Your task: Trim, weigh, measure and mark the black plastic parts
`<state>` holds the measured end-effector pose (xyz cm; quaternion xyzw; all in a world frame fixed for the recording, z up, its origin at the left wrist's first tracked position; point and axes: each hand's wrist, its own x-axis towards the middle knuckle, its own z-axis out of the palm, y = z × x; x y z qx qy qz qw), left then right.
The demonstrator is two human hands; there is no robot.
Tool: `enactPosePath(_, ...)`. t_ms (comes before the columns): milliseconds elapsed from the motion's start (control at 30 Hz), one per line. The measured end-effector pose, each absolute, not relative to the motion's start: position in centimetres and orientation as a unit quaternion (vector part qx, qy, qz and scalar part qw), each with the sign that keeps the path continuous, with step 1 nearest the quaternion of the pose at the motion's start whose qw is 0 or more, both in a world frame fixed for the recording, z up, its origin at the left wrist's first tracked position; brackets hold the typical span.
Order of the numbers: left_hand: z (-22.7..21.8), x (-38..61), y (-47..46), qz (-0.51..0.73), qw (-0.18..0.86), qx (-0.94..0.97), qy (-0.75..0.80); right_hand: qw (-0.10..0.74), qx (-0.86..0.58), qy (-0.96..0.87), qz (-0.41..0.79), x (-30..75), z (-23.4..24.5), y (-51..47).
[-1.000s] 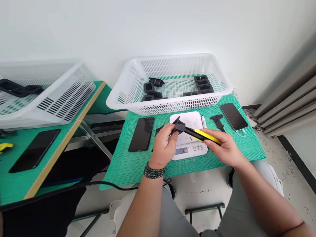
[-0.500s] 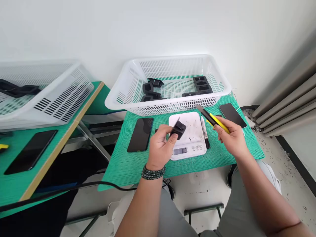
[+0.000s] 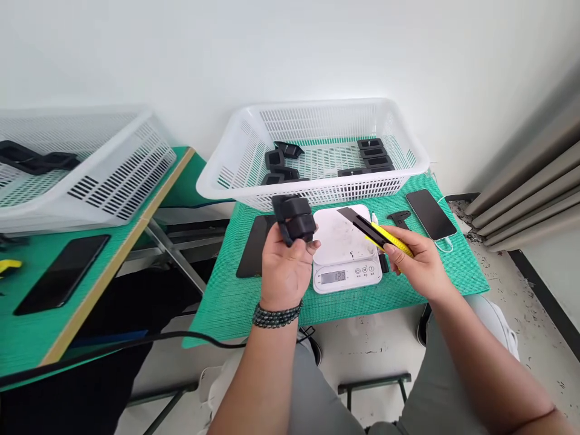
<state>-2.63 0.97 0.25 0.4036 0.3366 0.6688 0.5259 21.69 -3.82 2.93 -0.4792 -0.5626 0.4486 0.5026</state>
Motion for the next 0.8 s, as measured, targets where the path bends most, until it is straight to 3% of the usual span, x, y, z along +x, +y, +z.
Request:
enactPosePath(100, 0.0, -2.4, 1.1, 0.645, 0.511, 0.441, 0.359, 0.507, -0.474, -0.57, 0.439, 21.5, 3.1, -4.1)
enactPosePath(367, 0.5, -2.1, 0.6, 0.54, 0.347, 0.65, 0.408, 0.465, -0.463, -0.648, 0.386, 21.7, 3.4, -4.4)
enactPosePath(500, 0.8, -2.2, 0.4, 0.511, 0.332, 0.692, 0.388, 0.503, -0.528, -0.621, 0.287, 22.1, 3.0, -3.8)
enactPosePath(633, 1.2, -2.2, 0.1, 0.489, 0.329, 0.71, 0.386, 0.456, -0.508, -0.647, 0.339, 22.9, 2.9, -3.3)
enactPosePath(800, 1.3, -2.5, 0.2, 0.517, 0.343, 0.696, 0.361, 0.506, -0.618, -0.566, 0.202, 24.4, 2.9, -2.2)
